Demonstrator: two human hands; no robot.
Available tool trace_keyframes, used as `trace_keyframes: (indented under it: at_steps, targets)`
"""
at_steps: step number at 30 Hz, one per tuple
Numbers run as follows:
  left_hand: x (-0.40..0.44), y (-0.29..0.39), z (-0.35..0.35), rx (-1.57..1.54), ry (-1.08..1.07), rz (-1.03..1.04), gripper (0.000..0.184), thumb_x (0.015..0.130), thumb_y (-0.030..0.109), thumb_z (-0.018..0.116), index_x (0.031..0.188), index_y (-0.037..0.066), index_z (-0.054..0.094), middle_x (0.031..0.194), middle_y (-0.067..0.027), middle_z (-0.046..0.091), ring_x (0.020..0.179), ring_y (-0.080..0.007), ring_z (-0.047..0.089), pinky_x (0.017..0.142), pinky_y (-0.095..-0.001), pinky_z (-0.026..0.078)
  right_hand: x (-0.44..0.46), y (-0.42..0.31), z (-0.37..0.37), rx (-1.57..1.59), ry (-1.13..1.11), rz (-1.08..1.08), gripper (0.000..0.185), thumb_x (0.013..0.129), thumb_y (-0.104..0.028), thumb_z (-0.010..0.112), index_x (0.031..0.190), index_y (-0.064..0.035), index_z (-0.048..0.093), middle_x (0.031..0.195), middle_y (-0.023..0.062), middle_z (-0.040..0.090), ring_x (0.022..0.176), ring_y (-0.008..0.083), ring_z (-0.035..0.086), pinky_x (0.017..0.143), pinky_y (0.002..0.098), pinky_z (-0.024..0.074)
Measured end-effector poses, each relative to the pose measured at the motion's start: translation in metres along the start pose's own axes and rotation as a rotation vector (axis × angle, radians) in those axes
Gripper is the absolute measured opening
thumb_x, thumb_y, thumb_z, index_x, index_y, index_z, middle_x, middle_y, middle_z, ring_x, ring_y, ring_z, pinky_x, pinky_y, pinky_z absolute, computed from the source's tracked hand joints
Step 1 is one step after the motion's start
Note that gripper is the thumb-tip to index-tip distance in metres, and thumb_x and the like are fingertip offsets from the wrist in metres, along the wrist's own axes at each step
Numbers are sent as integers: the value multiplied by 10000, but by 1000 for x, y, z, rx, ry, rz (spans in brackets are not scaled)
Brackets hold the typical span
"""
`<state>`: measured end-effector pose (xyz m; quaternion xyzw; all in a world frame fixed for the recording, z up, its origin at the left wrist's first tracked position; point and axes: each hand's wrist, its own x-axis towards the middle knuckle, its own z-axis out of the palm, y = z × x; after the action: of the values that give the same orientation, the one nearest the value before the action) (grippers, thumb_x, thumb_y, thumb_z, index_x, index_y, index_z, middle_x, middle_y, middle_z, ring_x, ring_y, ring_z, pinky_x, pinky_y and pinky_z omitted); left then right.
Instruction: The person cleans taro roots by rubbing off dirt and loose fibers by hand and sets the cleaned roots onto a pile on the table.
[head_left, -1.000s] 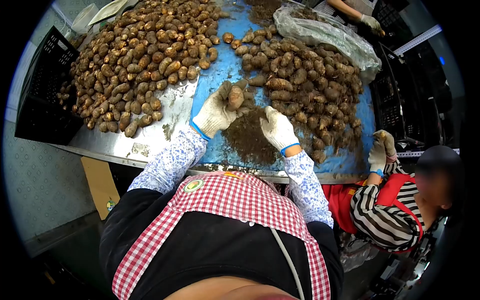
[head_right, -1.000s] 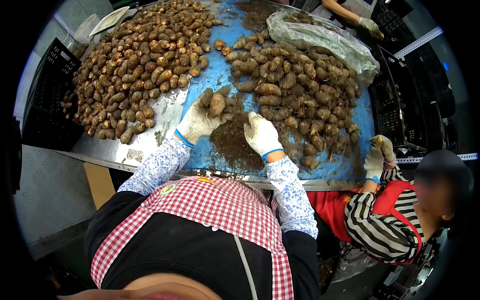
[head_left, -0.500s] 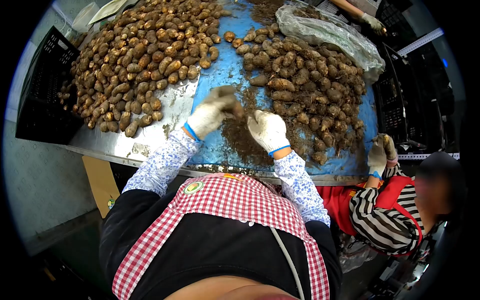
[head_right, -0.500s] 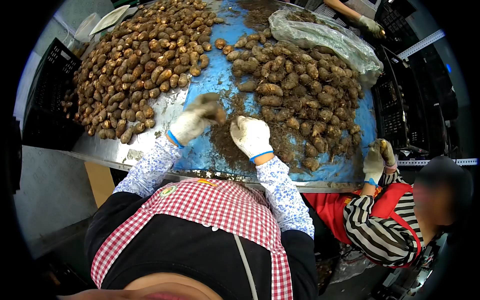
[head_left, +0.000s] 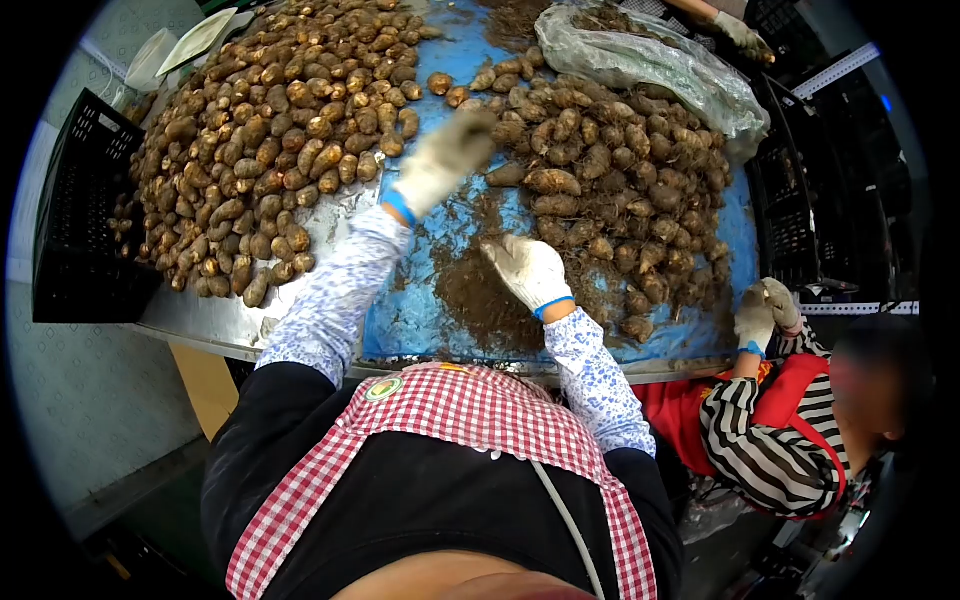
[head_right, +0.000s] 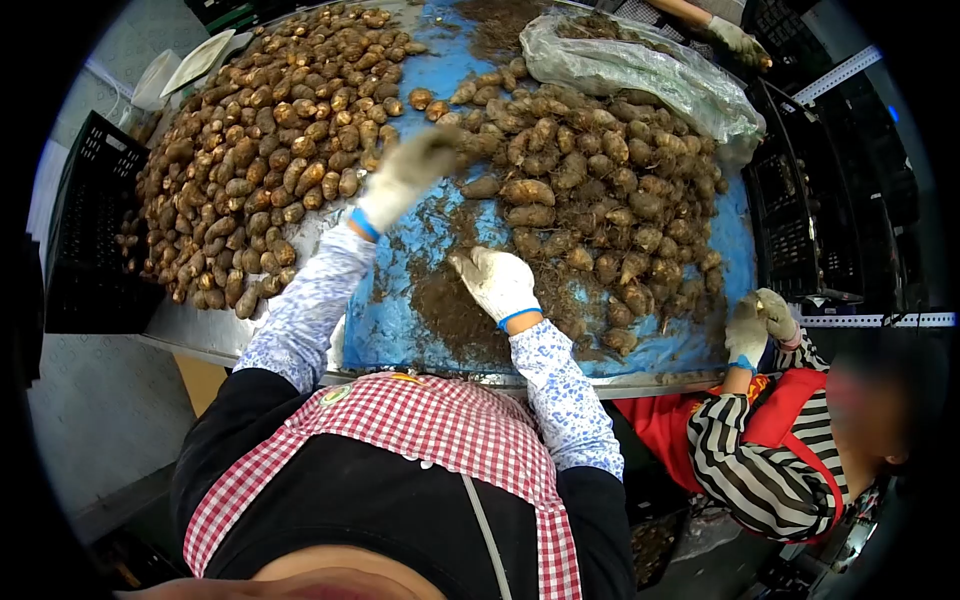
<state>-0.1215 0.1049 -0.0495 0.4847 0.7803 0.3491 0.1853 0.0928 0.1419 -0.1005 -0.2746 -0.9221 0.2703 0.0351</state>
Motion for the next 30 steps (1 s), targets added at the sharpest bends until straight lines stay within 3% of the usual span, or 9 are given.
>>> trace_keyframes:
  at_steps: [4,8,13,15,18,20,25,28,30]
  targets:
    - [11,-14,64,529,-228,122,458,959,261,600,1347,38,505,1289,-174,595,1209,-298,560,1031,-372,449,0,14,4,29,206,-12,287,940,-311,590,935,-26,632,775,224,650,713,388,647,647,451,520]
    - [20,-14,64,-199,-273,-148,433,985,284,564,1338,37,524,1256,-135,617,1086,-248,614,974,-353,477,35,59,26,1026,496,144,267,952,-262,605,1036,-9,623,855,188,670,724,348,670,658,407,549]
    - [-30,-26,49,-1194,-703,-249,399,1010,325,511,1309,65,554,1185,-82,636,973,-165,640,849,-302,527,14,15,-31,152,495,9,246,933,-276,627,1024,-48,630,895,178,672,759,341,680,628,394,551]
    - [-46,-7,54,-1120,-482,-465,359,1019,316,472,1247,57,572,1130,-82,640,958,-164,635,851,-307,526,14,-8,-29,164,495,-201,215,911,-251,631,984,-49,624,862,190,657,747,353,667,627,410,541]
    - [-60,11,50,-601,-208,-240,301,964,136,541,1225,-13,536,1215,-140,602,1088,-227,593,923,-343,502,14,-17,-22,44,418,-196,183,931,-188,593,1005,-22,612,881,193,652,777,326,655,703,389,533]
    - [-61,-7,78,-635,20,-190,310,921,53,592,1208,-43,525,1263,-184,575,1161,-268,568,968,-360,484,29,3,24,1304,498,-96,192,968,-188,546,1025,-15,604,900,181,648,834,284,650,746,370,524]
    - [-90,44,25,229,154,413,206,917,173,589,1028,0,604,627,-158,631,536,-304,644,479,-398,513,26,12,48,684,577,-32,403,1066,-287,335,1082,27,586,979,150,631,944,251,610,824,316,501]
    - [-90,36,19,274,64,518,202,910,191,599,1000,12,625,611,-145,627,524,-302,637,482,-390,519,23,19,39,104,777,-208,418,1061,-320,349,1085,16,596,893,152,647,855,262,622,767,321,515]
    - [-83,47,32,41,-24,-21,307,902,192,600,1116,-26,579,891,-207,660,810,-307,671,693,-367,548,18,9,21,-86,772,-218,368,1042,-301,397,1073,6,598,869,171,649,826,270,634,737,331,525]
